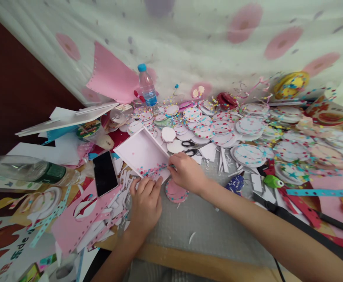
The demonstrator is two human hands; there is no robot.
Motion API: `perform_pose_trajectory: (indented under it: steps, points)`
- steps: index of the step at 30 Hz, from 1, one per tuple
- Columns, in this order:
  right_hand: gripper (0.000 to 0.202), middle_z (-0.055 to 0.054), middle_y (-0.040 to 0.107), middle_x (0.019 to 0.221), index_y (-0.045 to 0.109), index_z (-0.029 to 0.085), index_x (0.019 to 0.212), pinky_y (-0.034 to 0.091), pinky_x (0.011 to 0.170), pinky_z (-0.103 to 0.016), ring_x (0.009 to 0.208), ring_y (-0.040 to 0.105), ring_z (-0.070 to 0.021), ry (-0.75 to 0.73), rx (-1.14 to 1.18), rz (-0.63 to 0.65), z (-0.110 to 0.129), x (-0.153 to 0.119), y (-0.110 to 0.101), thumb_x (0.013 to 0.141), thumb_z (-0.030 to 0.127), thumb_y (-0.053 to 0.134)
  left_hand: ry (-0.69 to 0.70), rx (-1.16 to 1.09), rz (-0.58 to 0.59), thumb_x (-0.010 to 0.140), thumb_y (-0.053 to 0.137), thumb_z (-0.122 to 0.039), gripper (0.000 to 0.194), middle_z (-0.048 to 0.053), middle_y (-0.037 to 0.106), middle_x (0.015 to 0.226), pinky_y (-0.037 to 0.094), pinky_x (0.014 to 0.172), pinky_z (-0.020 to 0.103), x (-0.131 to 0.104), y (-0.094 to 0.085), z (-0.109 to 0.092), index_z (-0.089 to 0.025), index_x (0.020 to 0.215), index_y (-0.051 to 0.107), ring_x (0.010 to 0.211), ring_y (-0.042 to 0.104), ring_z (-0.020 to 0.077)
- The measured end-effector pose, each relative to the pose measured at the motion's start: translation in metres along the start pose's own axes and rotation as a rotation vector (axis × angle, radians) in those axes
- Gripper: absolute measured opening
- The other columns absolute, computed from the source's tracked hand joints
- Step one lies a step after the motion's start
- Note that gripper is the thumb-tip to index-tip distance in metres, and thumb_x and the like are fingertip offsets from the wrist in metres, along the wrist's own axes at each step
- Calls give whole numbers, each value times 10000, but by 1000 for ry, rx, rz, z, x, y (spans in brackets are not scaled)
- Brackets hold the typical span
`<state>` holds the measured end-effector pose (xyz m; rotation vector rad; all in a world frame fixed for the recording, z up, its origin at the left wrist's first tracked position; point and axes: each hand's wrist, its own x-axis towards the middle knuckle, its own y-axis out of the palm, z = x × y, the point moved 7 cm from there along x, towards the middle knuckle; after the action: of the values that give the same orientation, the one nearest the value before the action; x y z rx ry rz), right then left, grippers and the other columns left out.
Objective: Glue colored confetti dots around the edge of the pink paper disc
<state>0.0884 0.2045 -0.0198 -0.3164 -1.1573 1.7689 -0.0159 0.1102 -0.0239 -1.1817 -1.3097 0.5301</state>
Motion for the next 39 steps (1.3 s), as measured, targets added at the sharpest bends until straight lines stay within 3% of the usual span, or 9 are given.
perform_pose_trajectory:
  steps: [6, 14, 20, 25, 29, 31, 34, 39]
  points:
    - [92, -60, 630, 709, 603, 170, 725, 427, 644, -281, 704, 571, -185, 30, 59, -19, -4, 0, -5, 802, 129, 574, -12, -31, 10, 834, 476, -44, 329, 89, 669, 845, 289, 987, 464, 1, 0, 3, -83, 1117, 639, 967, 583, 254]
    - [209, -35, 661, 654, 651, 175, 682, 423, 583, -274, 619, 574, -166, 354, 473, -57, -24, -7, -22, 761, 367, 629, -29, -41, 17, 812, 487, -43, 347, 91, 666, 851, 316, 975, 478, 1, 0, 6, -99, 1117, 643, 976, 573, 261]
    - [287, -11, 607, 623, 662, 168, 663, 330, 516, -259, 542, 456, -117, 518, 650, -104, -35, -17, -27, 688, 452, 691, -64, -123, 24, 763, 495, -27, 399, 75, 639, 836, 349, 993, 474, 6, 1, 24, -141, 1110, 657, 1002, 552, 255]
    - [305, 14, 538, 556, 656, 167, 629, 257, 495, -263, 511, 374, -101, 623, 770, -139, -40, -20, -15, 604, 459, 739, -85, -180, -2, 802, 494, -64, 363, 53, 642, 837, 411, 937, 438, 13, -3, 43, -185, 1093, 673, 969, 563, 230]
    - [316, 30, 510, 541, 651, 167, 637, 254, 500, -265, 510, 363, -98, 670, 832, -154, -43, -18, -6, 577, 461, 750, -98, -258, 102, 869, 549, -207, 239, 47, 696, 912, 418, 915, 421, 24, -7, 54, -223, 1057, 695, 964, 593, 223]
    - [319, 21, 531, 577, 649, 166, 652, 275, 514, -262, 533, 385, -100, 683, 867, -159, -43, -17, -4, 572, 455, 757, -131, -323, 94, 872, 570, -246, 206, 60, 705, 972, 437, 911, 408, 33, -13, 63, -212, 1022, 707, 967, 610, 219]
    - [325, 10, 544, 608, 640, 165, 641, 285, 512, -255, 543, 385, -94, 685, 942, -126, -41, -15, -2, 559, 451, 770, -138, -409, 46, 834, 596, -197, 249, 85, 690, 1043, 465, 917, 392, 51, -20, 74, -188, 1064, 693, 1003, 618, 220]
    - [336, 24, 503, 580, 608, 171, 593, 292, 498, -247, 524, 376, -84, 679, 1069, -54, -35, -13, 1, 530, 447, 788, -31, -603, 159, 783, 637, -158, 307, 78, 698, 1059, 502, 893, 346, 75, -17, 71, -208, 1082, 689, 992, 644, 206]
